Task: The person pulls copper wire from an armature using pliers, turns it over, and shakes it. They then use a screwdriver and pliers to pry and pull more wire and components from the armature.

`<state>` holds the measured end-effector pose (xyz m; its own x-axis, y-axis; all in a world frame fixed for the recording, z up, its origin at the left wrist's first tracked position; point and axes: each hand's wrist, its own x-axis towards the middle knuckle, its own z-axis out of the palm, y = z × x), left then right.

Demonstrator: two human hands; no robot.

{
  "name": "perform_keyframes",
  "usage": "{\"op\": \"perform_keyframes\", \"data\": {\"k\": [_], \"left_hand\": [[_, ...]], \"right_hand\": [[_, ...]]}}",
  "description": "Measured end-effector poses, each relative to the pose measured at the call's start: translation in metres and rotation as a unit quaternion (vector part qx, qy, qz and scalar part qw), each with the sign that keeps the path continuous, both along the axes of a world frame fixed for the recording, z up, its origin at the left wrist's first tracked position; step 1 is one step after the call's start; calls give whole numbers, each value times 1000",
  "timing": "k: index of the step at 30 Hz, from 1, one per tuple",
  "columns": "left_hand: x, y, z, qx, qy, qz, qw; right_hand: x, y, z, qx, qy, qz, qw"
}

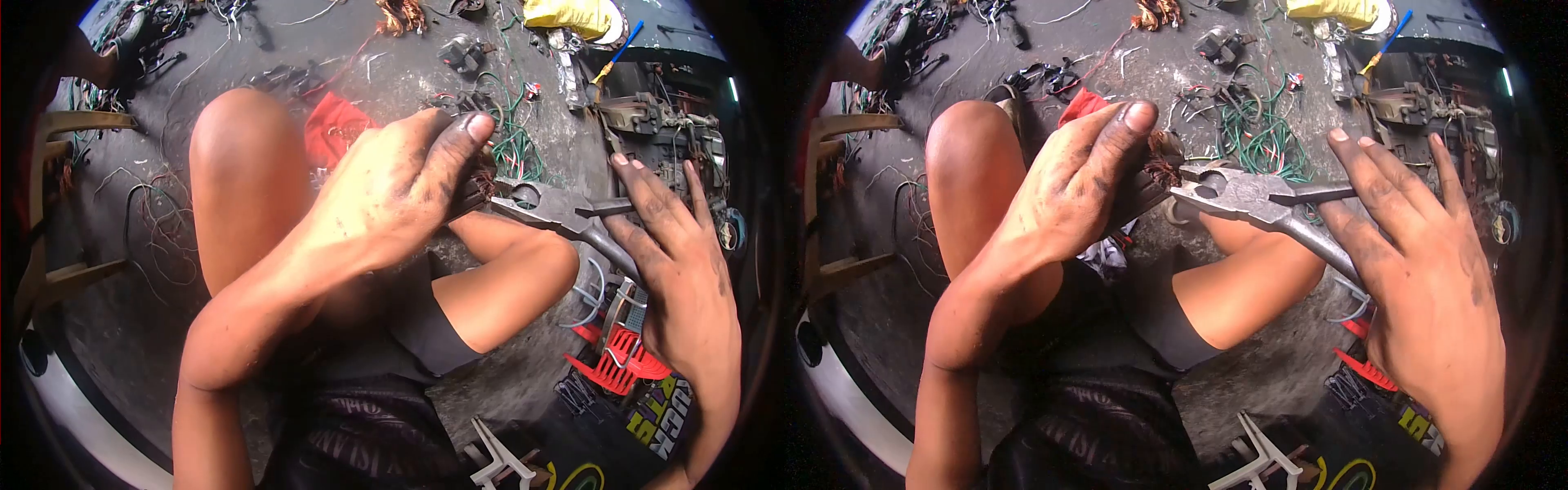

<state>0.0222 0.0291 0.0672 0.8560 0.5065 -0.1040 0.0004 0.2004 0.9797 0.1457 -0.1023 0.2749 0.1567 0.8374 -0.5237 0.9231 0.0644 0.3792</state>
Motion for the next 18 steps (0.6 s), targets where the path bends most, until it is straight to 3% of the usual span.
{"op": "perform_keyframes", "data": {"k": [3,5,9,11,14,18], "left_hand": [[0,0,-1,18,49,-29,998],[1,-2,-6,103,-5,0,995],[4,-2,-4,58,-6,11,998],[4,-3,-5,43,5,17,999],[1,-1,-4,92,23,21,995],[0,-3,-5,102,66,5,993]], "right_hand": [[0,0,4,-29,22,-23,999],[0,1,6,-45,1,-2,999],[-8,5,4,-18,14,-7,1000],[-9,7,0,20,107,-81,991],[-9,11,-3,26,94,-28,995],[-8,5,-8,15,93,-41,995]]}}
